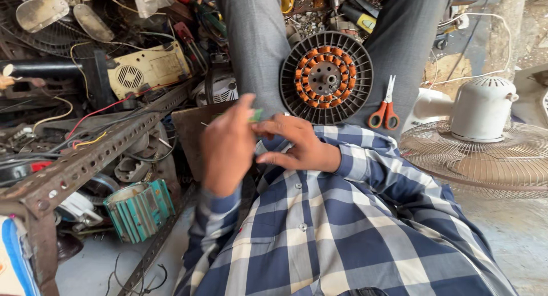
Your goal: The person is repairing an electric motor stator by hand. They use scissors to cut and strip wires, then insert and secure them into the stator slots.
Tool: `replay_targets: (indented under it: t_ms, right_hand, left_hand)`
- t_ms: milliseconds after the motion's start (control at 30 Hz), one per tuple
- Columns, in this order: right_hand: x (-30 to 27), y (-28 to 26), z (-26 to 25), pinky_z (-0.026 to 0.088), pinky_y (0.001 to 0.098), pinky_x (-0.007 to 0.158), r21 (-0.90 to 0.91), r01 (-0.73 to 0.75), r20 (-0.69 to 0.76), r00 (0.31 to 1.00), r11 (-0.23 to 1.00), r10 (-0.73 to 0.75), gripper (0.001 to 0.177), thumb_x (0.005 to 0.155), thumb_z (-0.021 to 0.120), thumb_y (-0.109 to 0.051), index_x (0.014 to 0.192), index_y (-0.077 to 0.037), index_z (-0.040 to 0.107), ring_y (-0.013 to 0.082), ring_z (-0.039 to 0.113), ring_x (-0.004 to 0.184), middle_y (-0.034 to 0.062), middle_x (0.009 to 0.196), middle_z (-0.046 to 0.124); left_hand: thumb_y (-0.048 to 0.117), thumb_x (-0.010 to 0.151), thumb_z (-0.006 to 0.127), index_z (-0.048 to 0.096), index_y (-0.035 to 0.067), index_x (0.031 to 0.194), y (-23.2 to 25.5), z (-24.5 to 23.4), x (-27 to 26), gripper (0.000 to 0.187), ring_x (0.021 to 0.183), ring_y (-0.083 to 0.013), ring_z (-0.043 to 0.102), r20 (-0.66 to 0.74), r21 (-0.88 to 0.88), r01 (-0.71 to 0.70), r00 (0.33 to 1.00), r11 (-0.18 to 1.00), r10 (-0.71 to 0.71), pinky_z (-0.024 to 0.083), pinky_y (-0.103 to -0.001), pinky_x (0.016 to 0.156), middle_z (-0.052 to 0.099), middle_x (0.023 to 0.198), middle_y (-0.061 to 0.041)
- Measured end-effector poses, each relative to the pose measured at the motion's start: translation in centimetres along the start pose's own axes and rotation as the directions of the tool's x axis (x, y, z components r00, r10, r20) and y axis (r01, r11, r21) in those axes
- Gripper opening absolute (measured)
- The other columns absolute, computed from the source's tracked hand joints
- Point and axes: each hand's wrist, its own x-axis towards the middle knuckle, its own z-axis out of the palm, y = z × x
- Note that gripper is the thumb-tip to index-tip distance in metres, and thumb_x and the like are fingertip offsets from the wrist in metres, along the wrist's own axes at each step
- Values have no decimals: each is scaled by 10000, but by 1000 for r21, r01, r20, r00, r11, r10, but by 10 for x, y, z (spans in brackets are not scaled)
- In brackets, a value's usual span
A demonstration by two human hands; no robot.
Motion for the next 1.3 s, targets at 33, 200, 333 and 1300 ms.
replay_targets:
  t_ms: [33,200,333,1300]
  right_hand:
    - [-2,0,0,538,353,787,-5,18,-28,999,1000,-18,490,876,862,-267,1251,-30,653,236,675,867,105,972,665]
    - [-8,12,-2,563,279,741,140,-63,-192,977,988,90,276,894,839,-147,1070,9,694,158,703,807,104,943,706]
    - [-12,23,0,564,254,758,226,-70,-249,960,972,127,189,920,816,-72,1007,30,683,121,705,824,93,955,705]
    - [-15,39,-7,526,234,655,699,-256,-141,866,668,479,106,1001,728,-48,1043,41,690,103,646,722,76,903,703]
  left_hand:
    - [-1,885,622,561,47,1348,1,9,1,469,910,-386,706,-5,-15,-7,1000,1000,7,547,-485,767,732,1058,-185]
    - [1,902,643,459,19,1462,3,34,4,590,940,-395,694,29,-74,-4,1000,997,6,551,-480,803,683,1087,-204]
    - [-16,885,614,338,-21,1540,7,40,1,710,979,-404,655,55,-148,-20,998,989,28,536,-474,843,593,1157,-234]
    - [54,1105,508,525,6,1208,7,35,3,115,846,-330,724,-107,-434,-215,976,875,187,555,-410,717,669,952,-157]
